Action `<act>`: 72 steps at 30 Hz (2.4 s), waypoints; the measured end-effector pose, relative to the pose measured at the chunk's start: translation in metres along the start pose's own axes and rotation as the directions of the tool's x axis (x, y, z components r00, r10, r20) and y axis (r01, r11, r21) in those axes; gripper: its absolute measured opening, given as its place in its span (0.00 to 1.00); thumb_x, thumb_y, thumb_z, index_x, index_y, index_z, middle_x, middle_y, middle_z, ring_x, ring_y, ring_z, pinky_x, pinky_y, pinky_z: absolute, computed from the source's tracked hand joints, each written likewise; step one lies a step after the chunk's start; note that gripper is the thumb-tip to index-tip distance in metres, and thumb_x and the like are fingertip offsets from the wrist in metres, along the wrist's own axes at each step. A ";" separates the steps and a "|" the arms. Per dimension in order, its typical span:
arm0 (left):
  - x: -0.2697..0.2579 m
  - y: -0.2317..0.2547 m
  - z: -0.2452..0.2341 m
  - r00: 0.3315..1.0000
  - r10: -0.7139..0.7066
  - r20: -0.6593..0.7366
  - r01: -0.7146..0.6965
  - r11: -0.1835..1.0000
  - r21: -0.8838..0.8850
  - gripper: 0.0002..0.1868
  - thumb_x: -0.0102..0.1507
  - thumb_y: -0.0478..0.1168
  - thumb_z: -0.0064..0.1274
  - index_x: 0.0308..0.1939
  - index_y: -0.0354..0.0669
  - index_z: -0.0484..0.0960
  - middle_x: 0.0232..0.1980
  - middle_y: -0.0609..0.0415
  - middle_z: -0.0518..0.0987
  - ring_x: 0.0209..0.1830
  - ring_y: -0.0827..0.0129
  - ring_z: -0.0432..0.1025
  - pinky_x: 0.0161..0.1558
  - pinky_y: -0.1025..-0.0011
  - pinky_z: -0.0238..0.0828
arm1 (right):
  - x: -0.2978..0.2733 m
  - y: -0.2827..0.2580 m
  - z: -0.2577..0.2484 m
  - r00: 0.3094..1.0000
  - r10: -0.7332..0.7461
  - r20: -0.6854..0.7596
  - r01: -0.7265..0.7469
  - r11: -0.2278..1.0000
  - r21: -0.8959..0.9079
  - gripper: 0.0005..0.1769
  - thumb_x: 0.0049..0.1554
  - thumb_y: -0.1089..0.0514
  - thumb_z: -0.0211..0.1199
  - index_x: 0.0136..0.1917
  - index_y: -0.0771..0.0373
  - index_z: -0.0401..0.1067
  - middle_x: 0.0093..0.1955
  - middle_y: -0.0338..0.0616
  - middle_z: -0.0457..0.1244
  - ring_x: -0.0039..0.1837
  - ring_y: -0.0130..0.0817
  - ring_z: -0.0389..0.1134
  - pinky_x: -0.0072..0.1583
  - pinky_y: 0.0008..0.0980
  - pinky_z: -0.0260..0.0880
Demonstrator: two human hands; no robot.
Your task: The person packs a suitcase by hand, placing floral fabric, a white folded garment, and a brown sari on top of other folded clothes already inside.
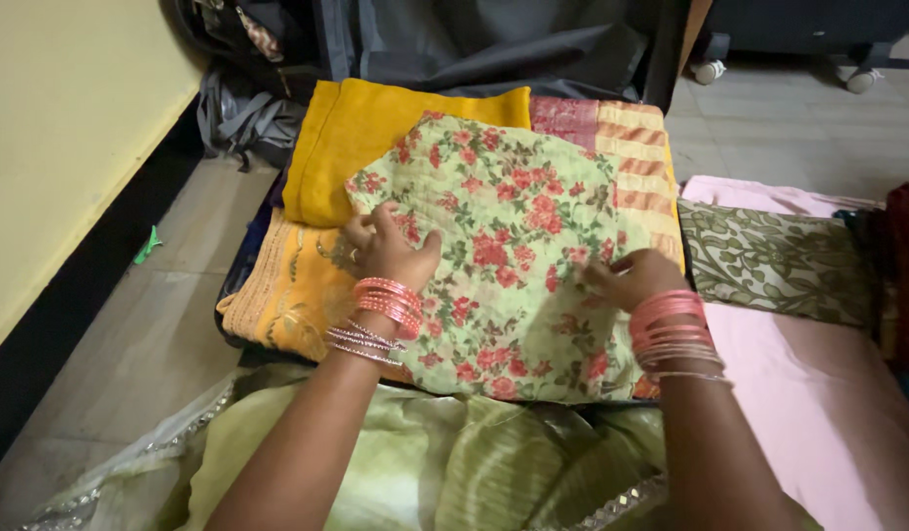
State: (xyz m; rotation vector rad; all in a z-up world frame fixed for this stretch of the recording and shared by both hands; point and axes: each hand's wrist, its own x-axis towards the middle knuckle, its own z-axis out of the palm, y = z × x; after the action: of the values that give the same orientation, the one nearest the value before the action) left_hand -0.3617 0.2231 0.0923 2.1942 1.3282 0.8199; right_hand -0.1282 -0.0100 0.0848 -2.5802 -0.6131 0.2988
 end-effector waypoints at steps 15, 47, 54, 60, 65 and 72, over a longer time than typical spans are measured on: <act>-0.023 0.013 0.067 0.688 0.173 0.705 0.641 0.311 -0.702 0.27 0.63 0.58 0.60 0.54 0.41 0.78 0.52 0.47 0.81 0.47 0.62 0.75 0.50 0.62 0.75 | -0.112 -0.102 0.027 0.677 -0.731 0.088 0.461 0.514 0.723 0.18 0.54 0.64 0.60 0.59 0.57 0.69 0.55 0.41 0.69 0.58 0.34 0.72 0.65 0.34 0.75; 0.055 0.017 -0.232 0.957 0.283 0.060 0.145 -0.287 -0.947 0.17 0.65 0.35 0.54 0.56 0.31 0.74 0.52 0.42 0.80 0.57 0.50 0.79 0.65 0.47 0.81 | 0.021 0.064 -0.005 0.980 0.162 -0.118 -0.076 0.845 0.530 0.24 0.59 0.50 0.63 0.63 0.68 0.76 0.57 0.59 0.70 0.60 0.54 0.72 0.60 0.47 0.72; 0.066 0.065 -0.154 0.958 0.050 0.281 0.286 -0.207 -0.936 0.15 0.60 0.32 0.55 0.51 0.34 0.78 0.46 0.46 0.83 0.43 0.55 0.81 0.50 0.54 0.81 | -0.058 -0.091 -0.031 0.717 -0.539 -0.443 0.681 0.403 0.612 0.44 0.59 0.42 0.67 0.80 0.64 0.58 0.81 0.58 0.55 0.81 0.50 0.56 0.74 0.47 0.63; 0.047 0.082 -0.057 0.922 0.011 0.386 0.375 -0.265 -0.888 0.13 0.62 0.35 0.51 0.47 0.29 0.79 0.46 0.43 0.82 0.43 0.55 0.79 0.51 0.55 0.78 | -0.090 -0.192 -0.034 0.630 -0.692 -0.353 0.768 0.623 0.148 0.58 0.42 0.67 0.69 0.82 0.66 0.46 0.64 0.64 0.65 0.67 0.56 0.66 0.64 0.44 0.68; 0.042 0.055 -0.074 0.979 -0.140 0.150 0.202 0.786 -0.584 0.37 0.71 0.61 0.43 0.45 0.22 0.84 0.46 0.33 0.85 0.49 0.47 0.78 0.61 0.47 0.73 | -0.077 -0.188 -0.035 0.657 -0.690 -0.304 0.746 0.653 0.130 0.39 0.41 0.71 0.66 0.67 0.62 0.70 0.52 0.61 0.70 0.56 0.51 0.73 0.56 0.39 0.72; 0.004 0.012 -0.152 0.487 0.793 -0.367 -0.846 0.532 0.027 0.55 0.47 0.64 0.67 0.66 0.33 0.62 0.63 0.35 0.73 0.66 0.44 0.67 0.69 0.31 0.39 | -0.099 -0.198 -0.054 0.524 -0.825 -0.209 0.808 0.404 0.430 0.24 0.49 0.73 0.60 0.59 0.66 0.76 0.52 0.53 0.73 0.56 0.42 0.74 0.57 0.36 0.74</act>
State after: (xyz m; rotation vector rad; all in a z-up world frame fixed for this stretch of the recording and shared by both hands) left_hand -0.4569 0.2319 0.2115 2.6001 0.1488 1.6454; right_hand -0.2712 0.0786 0.2379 -1.5117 -1.5215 0.1200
